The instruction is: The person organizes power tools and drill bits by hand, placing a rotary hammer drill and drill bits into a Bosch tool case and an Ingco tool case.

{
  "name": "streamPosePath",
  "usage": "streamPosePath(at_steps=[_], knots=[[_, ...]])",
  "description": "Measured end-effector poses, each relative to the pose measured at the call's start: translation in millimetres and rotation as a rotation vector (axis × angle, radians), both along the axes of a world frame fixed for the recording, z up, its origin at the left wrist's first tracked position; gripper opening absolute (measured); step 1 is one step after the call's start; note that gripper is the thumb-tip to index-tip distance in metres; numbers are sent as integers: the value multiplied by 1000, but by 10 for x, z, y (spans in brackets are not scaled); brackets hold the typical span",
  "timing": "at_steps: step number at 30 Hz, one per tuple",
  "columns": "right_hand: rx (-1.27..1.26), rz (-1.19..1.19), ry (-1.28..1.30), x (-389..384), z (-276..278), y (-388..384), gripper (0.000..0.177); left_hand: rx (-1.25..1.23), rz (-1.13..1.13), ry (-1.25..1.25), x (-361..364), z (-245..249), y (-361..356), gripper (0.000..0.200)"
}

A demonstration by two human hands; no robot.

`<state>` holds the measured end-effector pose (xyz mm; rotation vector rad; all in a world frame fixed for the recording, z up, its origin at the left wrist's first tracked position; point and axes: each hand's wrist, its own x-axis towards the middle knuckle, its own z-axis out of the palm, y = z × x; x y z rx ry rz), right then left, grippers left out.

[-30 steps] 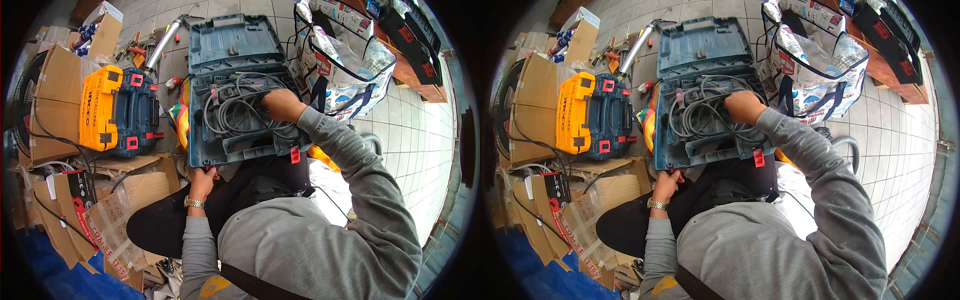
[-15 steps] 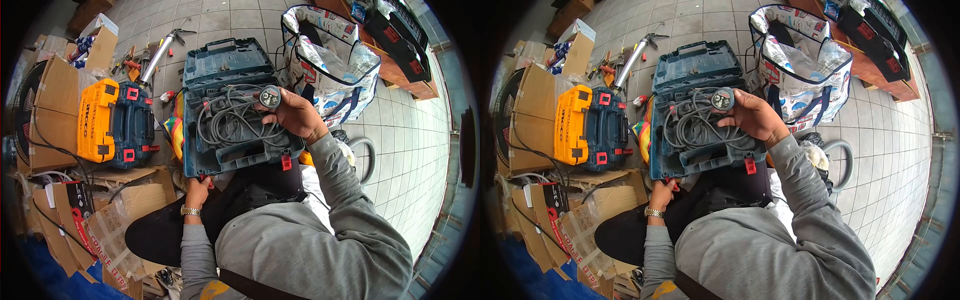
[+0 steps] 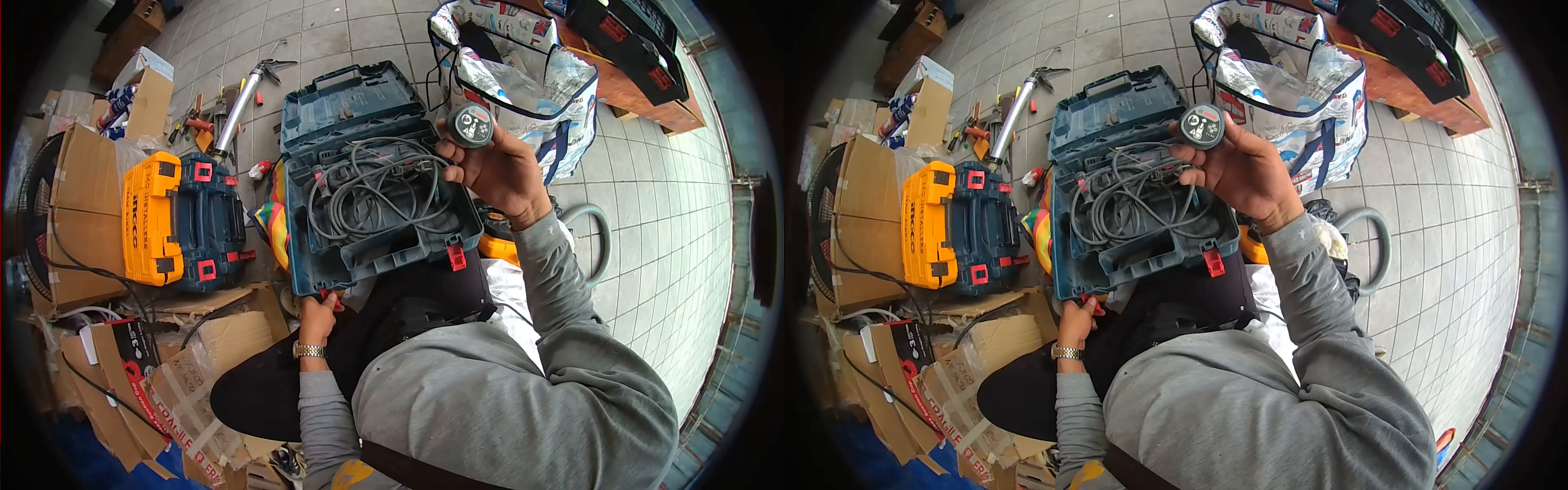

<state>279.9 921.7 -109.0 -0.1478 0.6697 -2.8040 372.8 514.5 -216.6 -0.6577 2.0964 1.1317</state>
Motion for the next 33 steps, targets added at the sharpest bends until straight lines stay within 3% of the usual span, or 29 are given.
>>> streamPosePath(at_steps=[23,25,27,30,31,33], knots=[[133,-127,-20,82,220,-136,43,-34,3,89,37,-93,-19,26],[446,-263,51,59,225,-160,34,-21,21,105,44,-71,11,24],[460,-301,4,35,319,-283,37,-6,34,128,39,-83,0,23],[892,-452,56,-11,210,-350,59,5,20,136,70,-194,-56,22],[891,-457,61,-54,137,-380,59,9,16,140,70,-208,-60,21],[1158,-652,242,-161,-5,-478,65,16,7,150,80,-261,-80,21]])
